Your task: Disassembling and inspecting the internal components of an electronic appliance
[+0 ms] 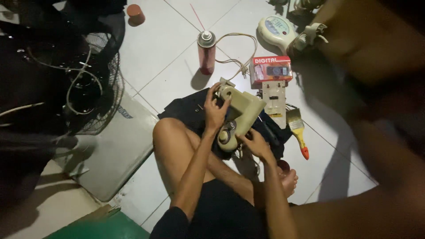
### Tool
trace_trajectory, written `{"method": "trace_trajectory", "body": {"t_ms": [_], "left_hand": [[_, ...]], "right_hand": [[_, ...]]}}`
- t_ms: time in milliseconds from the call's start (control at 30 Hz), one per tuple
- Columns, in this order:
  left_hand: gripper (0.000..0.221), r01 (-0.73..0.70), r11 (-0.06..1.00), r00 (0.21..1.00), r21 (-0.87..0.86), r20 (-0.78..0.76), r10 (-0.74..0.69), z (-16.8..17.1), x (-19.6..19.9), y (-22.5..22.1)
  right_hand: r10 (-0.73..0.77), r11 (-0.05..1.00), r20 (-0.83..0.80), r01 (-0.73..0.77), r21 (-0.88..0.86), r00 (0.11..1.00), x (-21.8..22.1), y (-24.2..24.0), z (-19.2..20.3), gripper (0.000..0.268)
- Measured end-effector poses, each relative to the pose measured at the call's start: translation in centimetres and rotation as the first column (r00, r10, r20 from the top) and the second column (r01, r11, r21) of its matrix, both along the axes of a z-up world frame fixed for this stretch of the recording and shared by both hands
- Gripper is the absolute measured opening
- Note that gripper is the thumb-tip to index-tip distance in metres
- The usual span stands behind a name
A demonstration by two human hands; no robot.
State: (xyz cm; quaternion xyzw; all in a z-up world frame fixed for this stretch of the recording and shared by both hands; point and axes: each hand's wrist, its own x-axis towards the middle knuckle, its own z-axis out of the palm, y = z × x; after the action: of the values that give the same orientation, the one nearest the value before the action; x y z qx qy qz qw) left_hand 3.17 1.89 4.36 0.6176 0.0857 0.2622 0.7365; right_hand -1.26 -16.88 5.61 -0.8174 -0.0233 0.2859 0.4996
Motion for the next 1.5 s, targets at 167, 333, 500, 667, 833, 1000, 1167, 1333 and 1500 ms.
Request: {"method": "trace_trajectory", "body": {"t_ms": [167,333,500,667,833,1000,1167,1333,1500], "left_hand": [[0.08,0.036,0.998,0.999,-0.057,0.0,-0.036,1.0,-2.3,-3.9],[0.082,0.086,0.992,0.994,0.087,0.061,-0.092,-0.6,-3.7,-6.1],[0.068,0.104,0.987,0.983,0.126,0.137,-0.121,-0.7,-4.3,-5.9],[0.07,0.073,0.981,0.987,0.178,0.127,-0.096,-0.8,-4.7,-5.9],[0.072,0.092,0.985,0.996,0.145,0.007,-0.094,-1.8,-5.0,-6.5],[0.065,0.196,0.969,0.98,-0.151,-0.005,-0.199,-4.1,-4.6,-6.7],[0.047,0.216,0.939,0.971,-0.266,-0.043,-0.235,-5.8,-4.1,-7.0],[0.013,0.139,0.986,0.989,-0.093,-0.032,-0.143,-5.5,-3.5,-6.3],[0.007,0.086,0.996,0.995,0.026,0.044,-0.088,-1.6,-4.7,-6.4]], "right_hand": [[0.125,0.867,0.196,-0.011,-0.499,0.973,1.5,-2.5,5.8,0.047],[0.021,1.0,0.698,-0.002,-0.028,0.716,2.5,0.0,12.2,0.075],[0.027,0.994,0.679,0.051,-0.094,0.734,3.6,-0.1,7.1,0.066],[0.009,0.988,0.663,0.096,-0.122,0.748,4.1,-0.4,6.8,0.041],[-0.037,0.973,0.614,0.169,-0.159,0.788,4.9,-0.8,6.8,0.03],[0.035,0.995,0.597,0.028,-0.096,0.802,5.2,-1.3,10.0,0.031],[0.067,0.992,0.572,0.006,-0.124,0.818,5.8,-2.3,10.5,0.033],[-0.09,0.991,0.45,0.123,-0.044,0.888,5.8,-3.3,10.0,0.036],[-0.112,0.992,0.436,0.122,0.005,0.893,6.0,-3.8,9.3,0.028]]}}
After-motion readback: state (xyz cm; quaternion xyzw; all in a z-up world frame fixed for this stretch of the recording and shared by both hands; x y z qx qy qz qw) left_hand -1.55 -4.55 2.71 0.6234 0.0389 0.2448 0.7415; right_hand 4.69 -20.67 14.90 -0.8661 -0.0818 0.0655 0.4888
